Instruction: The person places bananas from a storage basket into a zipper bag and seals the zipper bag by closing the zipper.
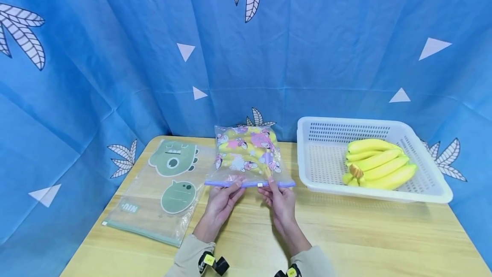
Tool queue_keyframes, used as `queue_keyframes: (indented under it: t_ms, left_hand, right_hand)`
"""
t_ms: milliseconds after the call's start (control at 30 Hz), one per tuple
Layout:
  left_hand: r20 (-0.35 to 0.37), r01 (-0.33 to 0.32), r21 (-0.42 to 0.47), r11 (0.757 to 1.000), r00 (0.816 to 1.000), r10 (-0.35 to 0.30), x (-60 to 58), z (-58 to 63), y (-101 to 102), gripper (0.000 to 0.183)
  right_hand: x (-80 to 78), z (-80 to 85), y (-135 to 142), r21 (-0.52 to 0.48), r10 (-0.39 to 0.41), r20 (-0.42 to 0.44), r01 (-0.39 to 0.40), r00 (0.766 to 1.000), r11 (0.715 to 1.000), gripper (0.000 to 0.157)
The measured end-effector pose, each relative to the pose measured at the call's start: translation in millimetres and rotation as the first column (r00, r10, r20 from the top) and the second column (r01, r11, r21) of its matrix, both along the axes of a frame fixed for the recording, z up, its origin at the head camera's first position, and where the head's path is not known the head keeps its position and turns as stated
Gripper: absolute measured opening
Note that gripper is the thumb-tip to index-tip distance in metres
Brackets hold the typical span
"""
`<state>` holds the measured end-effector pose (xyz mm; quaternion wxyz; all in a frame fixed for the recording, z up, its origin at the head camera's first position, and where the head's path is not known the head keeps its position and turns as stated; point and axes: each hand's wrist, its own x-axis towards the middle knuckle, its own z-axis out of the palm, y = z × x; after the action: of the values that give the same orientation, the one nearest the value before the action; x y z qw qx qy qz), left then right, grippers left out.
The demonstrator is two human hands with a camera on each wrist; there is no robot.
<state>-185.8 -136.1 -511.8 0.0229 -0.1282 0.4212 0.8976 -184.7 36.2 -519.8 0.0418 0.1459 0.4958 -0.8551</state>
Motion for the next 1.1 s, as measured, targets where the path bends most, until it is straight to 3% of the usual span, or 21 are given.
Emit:
queue_keyframes:
  t_ms: [233, 533, 733, 1100]
  left_hand:
    - [-0.008, 0.013, 0.000, 1.000, 1.000, -0.013, 0.9, -0.9, 3, 0.053]
    - [0.000, -0.008, 0.005, 1.000, 1.000, 0.008, 2.0, 0.4, 6, 0.052]
    - [0.002, -0.063, -0.003, 0.998, 0.998, 0.063, -1.2, 1.2, -3, 0.044]
    - [0.026, -0.044, 0.008, 0.999, 0.999, 0.044, -3.8, -0.7, -4, 0.052]
  right_hand:
    - [3.7, 0.3, 0, 0.004, 0.150, 0.022, -0.151, 0.988, 0.989, 0.018]
    - [4.6, 2.4, 0, 0.002, 0.142, 0.043, -0.142, 0.989, 0.990, 0.011]
    - [6.4, 3.0, 16, -0.042, 0.113, 0.071, -0.110, 0.991, 0.993, 0.011]
    - [12.5, 2.3, 48, -0.046, 0.116, 0.082, -0.113, 0.990, 0.993, 0.009]
